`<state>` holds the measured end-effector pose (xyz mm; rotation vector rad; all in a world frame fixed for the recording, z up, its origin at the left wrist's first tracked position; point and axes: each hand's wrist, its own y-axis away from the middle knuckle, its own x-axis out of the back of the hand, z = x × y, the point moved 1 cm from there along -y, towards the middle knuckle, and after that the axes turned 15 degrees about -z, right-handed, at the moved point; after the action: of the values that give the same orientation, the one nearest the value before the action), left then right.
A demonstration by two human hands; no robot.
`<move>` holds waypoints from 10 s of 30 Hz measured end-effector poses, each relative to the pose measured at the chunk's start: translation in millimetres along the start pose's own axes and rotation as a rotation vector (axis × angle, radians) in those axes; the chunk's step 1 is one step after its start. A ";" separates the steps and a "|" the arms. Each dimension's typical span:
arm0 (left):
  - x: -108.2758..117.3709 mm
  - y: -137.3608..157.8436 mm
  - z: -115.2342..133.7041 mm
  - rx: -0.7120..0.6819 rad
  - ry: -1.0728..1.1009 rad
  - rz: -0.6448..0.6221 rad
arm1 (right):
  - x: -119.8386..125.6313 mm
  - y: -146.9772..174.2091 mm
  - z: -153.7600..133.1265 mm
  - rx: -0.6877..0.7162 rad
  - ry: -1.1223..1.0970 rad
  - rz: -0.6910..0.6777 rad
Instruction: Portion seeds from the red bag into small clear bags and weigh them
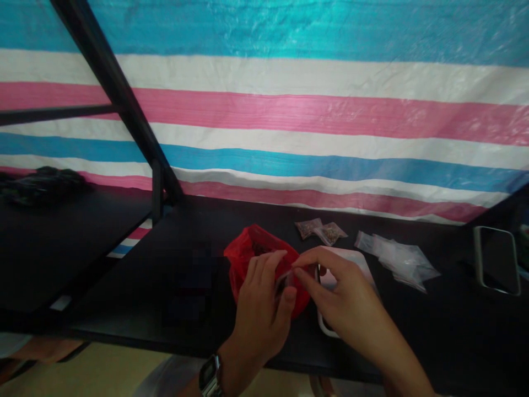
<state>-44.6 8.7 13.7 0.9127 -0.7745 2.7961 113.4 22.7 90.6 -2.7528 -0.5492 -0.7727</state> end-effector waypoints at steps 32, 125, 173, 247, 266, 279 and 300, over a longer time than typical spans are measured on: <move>-8.5 19.9 -5.1 -0.193 -0.520 -0.496 | 55.3 19.8 77.1 -0.230 0.239 0.274; -3.5 -17.1 5.8 0.050 0.522 0.115 | -1.8 -4.3 19.7 0.048 -0.189 -0.044; 1.0 -7.4 2.2 -0.162 0.055 0.147 | 140.7 -1.6 165.1 -0.664 0.687 0.182; -9.5 -14.2 -15.9 0.306 1.243 -0.293 | 12.3 -26.3 -11.8 0.130 0.317 -0.356; 11.5 -5.9 -9.9 0.323 1.249 -0.229 | -0.8 -21.3 -9.9 0.045 0.137 -0.495; 15.8 4.4 -11.7 0.224 1.263 -0.456 | -1.4 -20.8 -10.1 -0.017 0.112 -0.568; 16.4 27.5 1.8 0.433 0.529 -0.491 | -35.5 -81.5 52.9 0.053 0.595 -0.326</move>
<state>-63.8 -17.0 12.4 0.2940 0.1215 2.5815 75.6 102.7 36.8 -2.2339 -0.8648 -1.5451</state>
